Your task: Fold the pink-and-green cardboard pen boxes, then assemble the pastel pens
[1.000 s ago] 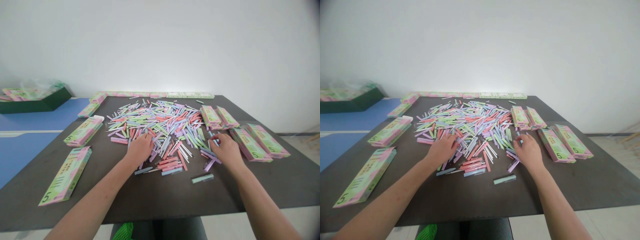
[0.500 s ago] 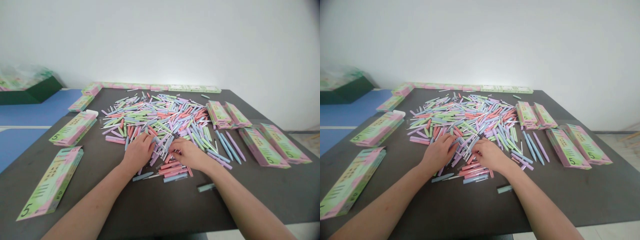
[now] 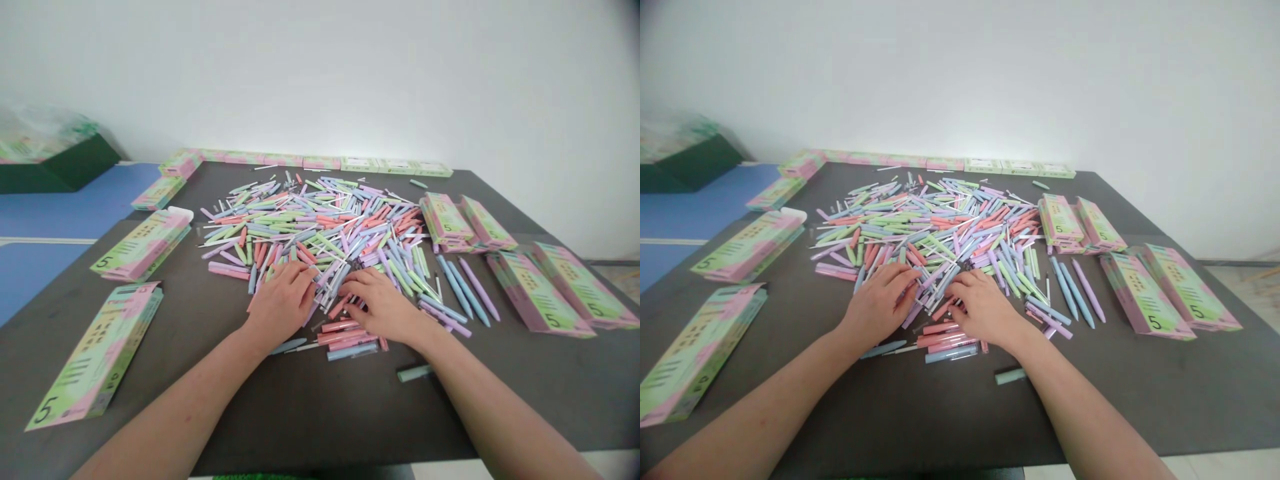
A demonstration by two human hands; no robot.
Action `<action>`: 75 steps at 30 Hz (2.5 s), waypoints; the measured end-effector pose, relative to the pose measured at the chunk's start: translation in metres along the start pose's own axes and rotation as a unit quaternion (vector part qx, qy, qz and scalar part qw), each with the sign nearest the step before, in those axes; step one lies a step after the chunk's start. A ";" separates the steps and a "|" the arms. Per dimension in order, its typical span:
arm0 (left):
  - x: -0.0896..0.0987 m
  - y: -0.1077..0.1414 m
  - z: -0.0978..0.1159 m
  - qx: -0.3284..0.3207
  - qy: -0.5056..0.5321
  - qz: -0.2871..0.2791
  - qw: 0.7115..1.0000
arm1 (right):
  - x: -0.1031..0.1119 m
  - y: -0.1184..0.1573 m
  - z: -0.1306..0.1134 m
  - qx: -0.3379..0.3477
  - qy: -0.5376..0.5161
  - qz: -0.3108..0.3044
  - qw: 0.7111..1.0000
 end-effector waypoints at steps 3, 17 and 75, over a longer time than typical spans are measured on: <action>0.002 0.001 0.005 -0.022 0.001 0.013 1.000 | -0.003 -0.001 0.002 -0.007 0.002 -0.001 1.000; 0.009 0.003 0.018 -0.046 0.115 0.021 0.992 | 0.014 0.000 0.010 -0.050 -0.176 0.070 0.981; -0.055 0.022 0.012 0.461 0.779 -0.103 0.412 | 0.009 0.006 0.026 -0.176 -0.624 0.143 0.748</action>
Point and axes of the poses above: each hand's wrist, its own y-axis away from the middle knuckle, its own x-axis out of the back of the hand, z = x × y, the point moved 8 cm from there along -y, towards the middle knuckle, and after that the axes turned 4 degrees about y, right-handed, at the moved point
